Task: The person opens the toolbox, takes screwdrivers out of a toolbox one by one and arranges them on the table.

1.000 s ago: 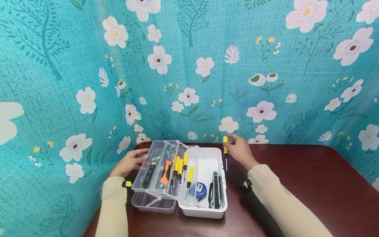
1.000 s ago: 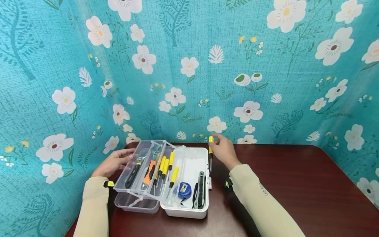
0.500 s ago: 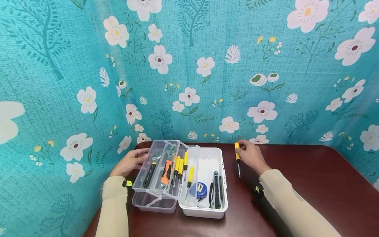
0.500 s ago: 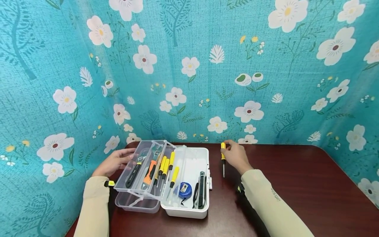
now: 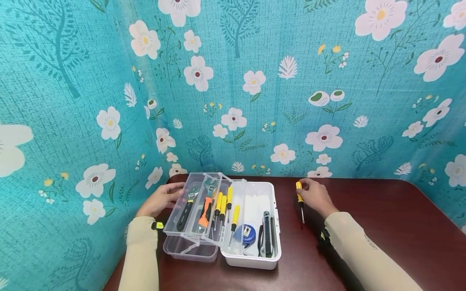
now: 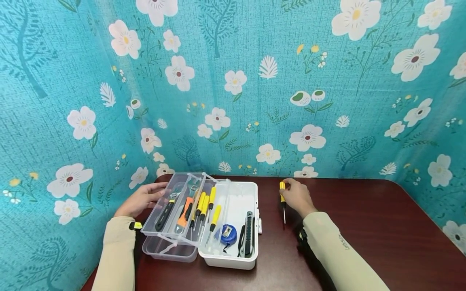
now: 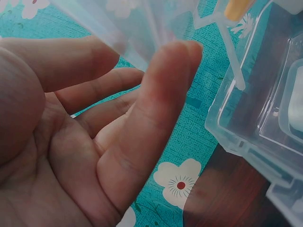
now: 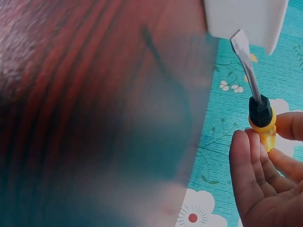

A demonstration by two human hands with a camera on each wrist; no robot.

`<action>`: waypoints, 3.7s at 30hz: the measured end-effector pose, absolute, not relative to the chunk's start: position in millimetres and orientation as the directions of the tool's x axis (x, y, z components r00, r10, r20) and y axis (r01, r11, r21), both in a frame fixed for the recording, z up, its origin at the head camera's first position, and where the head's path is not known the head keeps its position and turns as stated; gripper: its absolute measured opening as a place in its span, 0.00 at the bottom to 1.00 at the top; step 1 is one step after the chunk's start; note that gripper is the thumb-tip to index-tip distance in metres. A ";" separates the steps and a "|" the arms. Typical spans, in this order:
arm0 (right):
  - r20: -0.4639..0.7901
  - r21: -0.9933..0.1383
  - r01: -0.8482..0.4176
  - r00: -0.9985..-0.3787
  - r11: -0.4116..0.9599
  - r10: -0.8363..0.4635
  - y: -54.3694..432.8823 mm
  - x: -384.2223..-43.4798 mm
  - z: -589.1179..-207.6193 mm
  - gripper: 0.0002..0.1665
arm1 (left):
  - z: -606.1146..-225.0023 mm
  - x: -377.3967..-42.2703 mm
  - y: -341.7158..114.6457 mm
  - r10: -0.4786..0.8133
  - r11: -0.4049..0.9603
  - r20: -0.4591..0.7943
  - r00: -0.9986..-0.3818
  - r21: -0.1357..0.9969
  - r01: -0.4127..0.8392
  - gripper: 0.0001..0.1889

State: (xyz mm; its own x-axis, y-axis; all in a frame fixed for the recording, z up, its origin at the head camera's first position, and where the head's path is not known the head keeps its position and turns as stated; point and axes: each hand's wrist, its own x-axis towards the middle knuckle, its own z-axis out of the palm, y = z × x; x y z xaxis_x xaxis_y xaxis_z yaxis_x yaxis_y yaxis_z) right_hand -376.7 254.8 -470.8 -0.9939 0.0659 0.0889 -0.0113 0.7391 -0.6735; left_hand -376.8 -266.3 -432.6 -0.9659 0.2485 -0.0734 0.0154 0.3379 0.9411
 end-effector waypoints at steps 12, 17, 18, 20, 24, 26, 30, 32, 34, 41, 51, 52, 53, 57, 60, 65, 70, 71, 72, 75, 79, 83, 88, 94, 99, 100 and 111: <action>0.053 -0.651 0.024 -0.996 0.758 0.076 256.8 -377.0 -493.3 0.26 | -431.5 -375.0 -263.6 0.264 0.330 -0.071 -0.962 0.944 0.021 0.25; 0.041 -0.628 0.032 -0.996 0.778 0.074 260.1 -377.7 -495.4 0.26 | -431.1 -375.5 -263.6 0.261 0.332 -0.066 -0.963 0.943 0.025 0.25; 0.038 -0.625 0.030 -0.997 0.780 0.069 260.9 -377.7 -495.1 0.26 | -430.9 -375.6 -263.8 0.260 0.334 -0.066 -0.963 0.942 0.026 0.25; 0.029 -0.612 0.033 -0.998 0.790 0.063 262.0 -378.2 -494.8 0.26 | -430.6 -375.8 -263.9 0.254 0.337 -0.066 -0.965 0.941 0.024 0.25; 0.006 -0.582 0.040 -0.999 0.812 0.054 262.4 -378.6 -494.5 0.27 | -430.1 -375.0 -263.5 0.241 0.343 -0.070 -0.968 0.939 0.018 0.25; -0.006 -0.565 0.051 -0.998 0.823 0.058 262.0 -378.8 -494.0 0.28 | -430.0 -374.2 -263.3 0.231 0.344 -0.075 -0.970 0.939 0.009 0.25; -0.023 -0.532 0.060 -0.998 0.845 0.056 263.4 -379.2 -493.9 0.28 | -430.1 -373.2 -264.1 0.235 0.348 -0.072 -0.969 0.937 0.015 0.25; -0.035 -0.522 0.064 -0.998 0.850 0.054 264.8 -379.6 -494.3 0.28 | -430.0 -373.2 -264.3 0.234 0.348 -0.074 -0.970 0.937 0.012 0.26; -0.043 -0.514 0.069 -0.998 0.855 0.054 265.6 -380.1 -495.3 0.28 | -429.8 -373.4 -264.3 0.236 0.348 -0.074 -0.969 0.938 0.013 0.26; -0.059 -0.502 0.070 -0.997 0.862 0.047 267.2 -381.8 -497.0 0.29 | -430.6 -375.2 -263.3 0.223 0.348 -0.074 -0.972 0.937 0.008 0.25; -0.066 -0.494 0.057 -0.997 0.867 0.027 266.4 -381.0 -498.3 0.28 | -430.0 -375.3 -263.6 0.233 0.345 -0.070 -0.970 0.939 0.016 0.25; -0.067 -0.495 0.058 -0.997 0.867 0.028 266.3 -380.9 -498.1 0.28 | -430.0 -375.3 -263.5 0.233 0.345 -0.069 -0.970 0.939 0.016 0.26; -0.068 -0.495 0.060 -0.997 0.867 0.030 266.2 -380.9 -497.9 0.28 | -430.1 -375.4 -263.5 0.232 0.346 -0.069 -0.970 0.938 0.016 0.26; -0.079 -0.490 0.068 -0.996 0.869 0.034 265.8 -380.2 -496.5 0.30 | -430.2 -374.7 -263.1 0.226 0.353 -0.074 -0.971 0.935 0.011 0.25; -0.083 -0.486 0.078 -0.996 0.871 0.043 266.6 -378.3 -494.4 0.31 | -430.1 -374.5 -262.7 0.227 0.355 -0.077 -0.971 0.935 0.009 0.25; -0.063 -0.474 0.080 -0.996 0.877 0.056 266.5 -376.4 -490.6 0.31 | -430.6 -374.9 -264.1 0.236 0.347 -0.073 -0.969 0.938 0.014 0.25; -0.040 -0.461 0.061 -0.998 0.885 0.048 265.2 -375.4 -487.2 0.29 | -430.5 -373.5 -266.0 0.247 0.325 -0.074 -0.966 0.946 0.011 0.25; -0.036 -0.463 0.060 -0.998 0.884 0.048 264.8 -374.9 -486.2 0.29 | -430.4 -373.1 -266.2 0.247 0.320 -0.075 -0.966 0.947 0.009 0.25; -0.032 -0.464 0.057 -0.998 0.884 0.048 264.4 -374.3 -485.0 0.29 | -430.5 -372.7 -266.4 0.248 0.317 -0.075 -0.966 0.948 0.008 0.25; -0.015 -0.465 0.055 -0.998 0.884 0.054 261.7 -371.1 -480.2 0.29 | -430.9 -371.7 -267.0 0.250 0.315 -0.073 -0.965 0.949 0.010 0.25; 0.001 -0.469 0.044 -0.999 0.882 0.050 254.4 -365.8 -471.8 0.29 | -430.9 -370.2 -267.7 0.254 0.317 -0.076 -0.964 0.948 0.009 0.25; 0.031 -0.484 0.012 -0.999 0.875 0.030 243.5 -360.6 -462.2 0.28 | -430.0 -370.3 -267.5 0.257 0.313 -0.077 -0.963 0.950 0.008 0.25; 0.084 -0.504 -0.030 -0.996 0.863 0.014 224.1 -355.6 -448.2 0.25 | -430.1 -373.5 -264.8 0.262 0.321 -0.077 -0.962 0.947 0.012 0.25; 0.149 -0.533 -0.098 -0.989 0.840 -0.021 190.5 -352.4 -430.9 0.22 | -428.5 -376.3 -265.1 0.266 0.335 -0.069 -0.962 0.942 0.025 0.26; 0.188 -0.538 -0.182 -0.978 0.823 -0.093 155.0 -346.6 -420.5 0.19 | -428.8 -376.1 -268.8 0.251 0.342 -0.073 -0.965 0.940 0.018 0.25; 0.184 -0.542 -0.192 -0.977 0.818 -0.107 147.9 -344.7 -419.4 0.19 | -429.6 -375.1 -269.5 0.245 0.343 -0.078 -0.966 0.939 0.011 0.25; 0.127 -0.566 -0.266 -0.963 0.780 -0.237 94.5 -327.1 -406.5 0.17 | -437.8 -371.6 -275.5 0.223 0.345 -0.104 -0.969 0.938 -0.021 0.28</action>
State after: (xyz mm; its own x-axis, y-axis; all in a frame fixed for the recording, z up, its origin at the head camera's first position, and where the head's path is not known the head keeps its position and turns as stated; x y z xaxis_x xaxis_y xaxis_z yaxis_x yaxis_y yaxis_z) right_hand -327.1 94.5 -406.5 -0.9633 -0.2366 0.1266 -0.2660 0.7800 -0.5664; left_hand -371.6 -275.5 -437.8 -0.9692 0.2230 -0.1041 -0.0213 0.3452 0.9383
